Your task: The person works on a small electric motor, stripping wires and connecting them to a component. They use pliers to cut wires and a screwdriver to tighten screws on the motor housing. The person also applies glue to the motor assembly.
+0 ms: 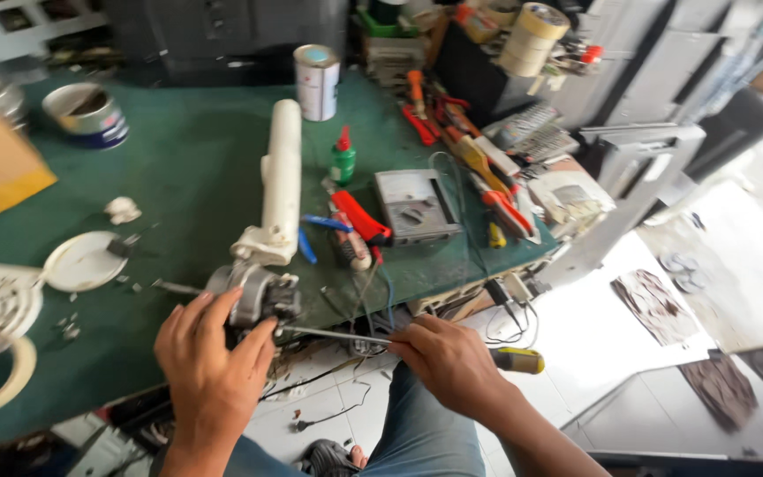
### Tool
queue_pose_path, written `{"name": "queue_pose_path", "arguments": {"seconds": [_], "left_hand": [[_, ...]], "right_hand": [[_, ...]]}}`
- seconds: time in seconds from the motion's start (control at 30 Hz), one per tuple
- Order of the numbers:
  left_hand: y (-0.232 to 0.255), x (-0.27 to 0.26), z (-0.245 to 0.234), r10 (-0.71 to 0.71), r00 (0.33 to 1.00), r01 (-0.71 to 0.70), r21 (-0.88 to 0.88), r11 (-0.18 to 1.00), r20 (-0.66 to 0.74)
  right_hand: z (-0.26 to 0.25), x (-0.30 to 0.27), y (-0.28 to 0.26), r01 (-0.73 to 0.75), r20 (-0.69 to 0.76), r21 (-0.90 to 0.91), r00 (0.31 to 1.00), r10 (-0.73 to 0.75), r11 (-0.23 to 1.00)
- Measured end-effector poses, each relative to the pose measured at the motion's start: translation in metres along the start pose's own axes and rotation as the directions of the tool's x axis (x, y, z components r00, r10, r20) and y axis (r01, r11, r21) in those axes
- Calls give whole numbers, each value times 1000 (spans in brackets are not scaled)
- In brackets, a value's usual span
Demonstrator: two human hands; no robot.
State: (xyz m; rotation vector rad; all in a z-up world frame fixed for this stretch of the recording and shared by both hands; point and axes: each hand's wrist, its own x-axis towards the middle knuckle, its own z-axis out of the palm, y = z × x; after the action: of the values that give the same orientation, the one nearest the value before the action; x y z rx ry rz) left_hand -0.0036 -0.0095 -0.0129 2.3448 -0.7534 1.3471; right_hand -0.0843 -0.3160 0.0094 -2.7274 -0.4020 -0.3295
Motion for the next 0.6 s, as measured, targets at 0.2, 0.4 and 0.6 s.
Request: {"name": "queue_pose_path", "arguments": {"seconds": [0.2, 0.4, 0.6], "left_hand": [[-2, -19, 14, -44, 993, 45, -14, 999, 112], [9, -2, -2, -71, 997, 73, -98, 993, 24], [-4, -1, -20, -203, 979, 206, -234, 950, 35]], "right_hand": [[-57, 8, 77, -264, -233, 192, 923, 305, 945], [-50, 111, 190, -535, -241, 95, 806, 541, 839], [9, 219, 334, -373, -123, -422, 927, 355, 826]]}}
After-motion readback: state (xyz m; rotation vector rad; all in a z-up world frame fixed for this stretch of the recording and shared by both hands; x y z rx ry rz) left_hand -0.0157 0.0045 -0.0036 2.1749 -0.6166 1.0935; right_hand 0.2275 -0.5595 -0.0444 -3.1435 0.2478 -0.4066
